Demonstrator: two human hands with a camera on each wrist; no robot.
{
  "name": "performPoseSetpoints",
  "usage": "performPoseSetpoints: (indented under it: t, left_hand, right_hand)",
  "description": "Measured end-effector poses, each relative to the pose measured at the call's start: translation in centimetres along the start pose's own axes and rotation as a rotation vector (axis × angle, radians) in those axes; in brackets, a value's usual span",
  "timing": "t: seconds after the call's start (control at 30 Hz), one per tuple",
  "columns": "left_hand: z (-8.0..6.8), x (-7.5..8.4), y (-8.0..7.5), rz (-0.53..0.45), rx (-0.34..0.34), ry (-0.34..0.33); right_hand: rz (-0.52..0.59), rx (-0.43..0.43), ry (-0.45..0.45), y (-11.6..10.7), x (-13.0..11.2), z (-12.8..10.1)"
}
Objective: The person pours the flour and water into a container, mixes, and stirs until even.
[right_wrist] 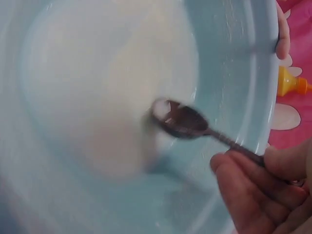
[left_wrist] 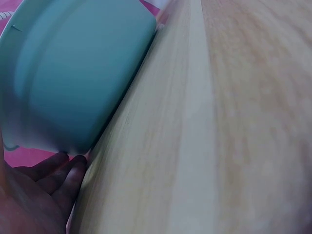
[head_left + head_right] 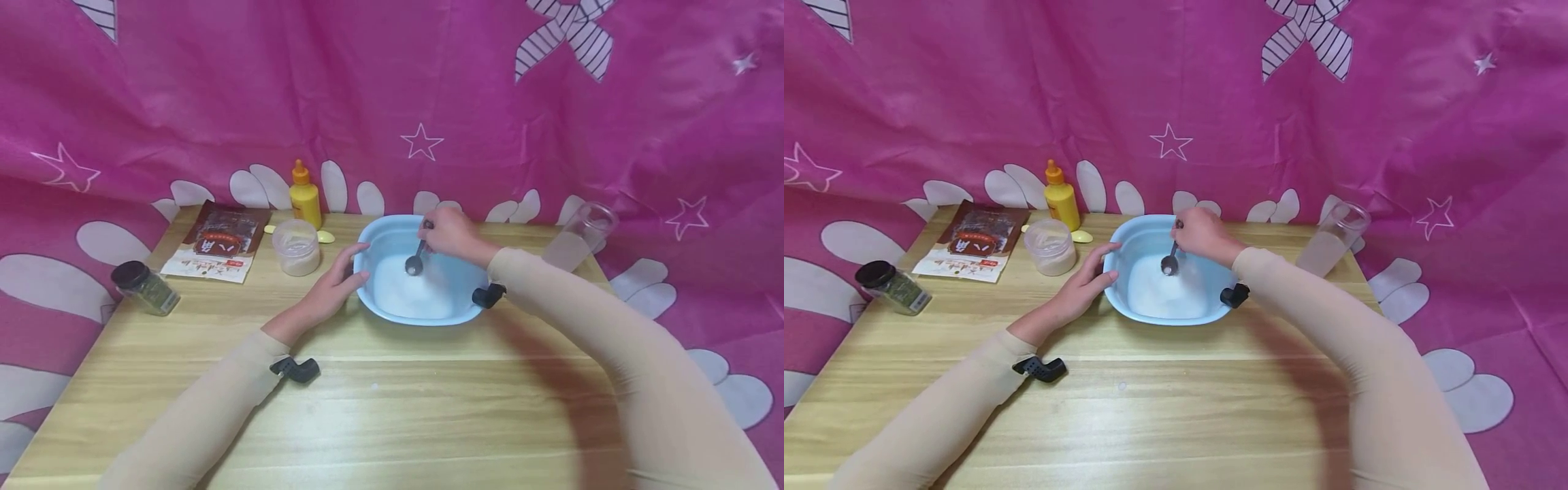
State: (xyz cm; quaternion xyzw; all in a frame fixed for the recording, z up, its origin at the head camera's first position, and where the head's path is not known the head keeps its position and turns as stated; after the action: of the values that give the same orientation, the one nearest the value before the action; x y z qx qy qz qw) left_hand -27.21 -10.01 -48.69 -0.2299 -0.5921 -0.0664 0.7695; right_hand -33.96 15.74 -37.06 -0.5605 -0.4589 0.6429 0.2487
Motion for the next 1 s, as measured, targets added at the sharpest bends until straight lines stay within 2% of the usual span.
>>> performPoseSetpoints:
  t: [0.1,0.17,0.3,0.4,0.5,0.6,0.7,0.8,0.93,1.0]
  left_hand:
    - [0.0,0.1,0.0,-0.001,-0.003,-0.002]
    - [0.0,0.2,0.0,0.003,-0.004,-0.005]
    - [0.0,0.4,0.0,0.005,-0.006,-0.008]
    - [-0.1,0.5,0.1,0.001,-0.005,-0.005]
    - [-0.1,0.5,0.2,-0.004,-0.007,0.001]
    - [-0.1,0.5,0.3,-0.009,-0.010,0.003]
    - [-0.1,0.5,0.3,-0.008,-0.012,0.001]
    - [0.0,0.3,0.2,-0.008,-0.009,0.002]
    - [0.1,0.2,0.2,-0.013,-0.008,0.006]
    - [0.1,0.2,0.1,-0.016,-0.007,0.008]
  right_hand:
    - [-0.136,0.008,-0.022,-0.6,0.2,-0.1]
    - [-0.154,-0.067,-0.037,-0.5,0.1,-0.1]
    - [-0.013,-0.297,-0.052,0.3,-0.3,-0.3]
    - [0.145,-0.382,-0.058,1.0,-0.5,-0.2]
    - [0.245,-0.347,-0.049,1.3,-0.4,0.0]
    - [0.251,-0.234,-0.033,0.9,-0.3,0.1]
    - [0.137,-0.113,-0.058,0.1,-0.1,0.1]
    - [-0.049,-0.034,-0.141,-0.6,0.0,-0.1]
    - [-0.200,-0.014,-0.231,-1.2,0.0,-0.5]
    - [-0.250,-0.031,-0.237,-1.5,0.0,-0.7]
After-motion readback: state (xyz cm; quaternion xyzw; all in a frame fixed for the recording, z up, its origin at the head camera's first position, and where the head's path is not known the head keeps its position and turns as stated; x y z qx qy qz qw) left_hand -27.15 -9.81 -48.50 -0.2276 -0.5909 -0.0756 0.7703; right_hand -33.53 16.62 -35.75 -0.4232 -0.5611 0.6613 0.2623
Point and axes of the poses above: each hand's wrist, its own z-axis towards the middle knuckle, its own y-axis out of the palm, x = y × z, the point moved 3 cm from there along z, towards the middle knuckle, and after that the axes turned 1 degree about z, right-handed, at the moved point
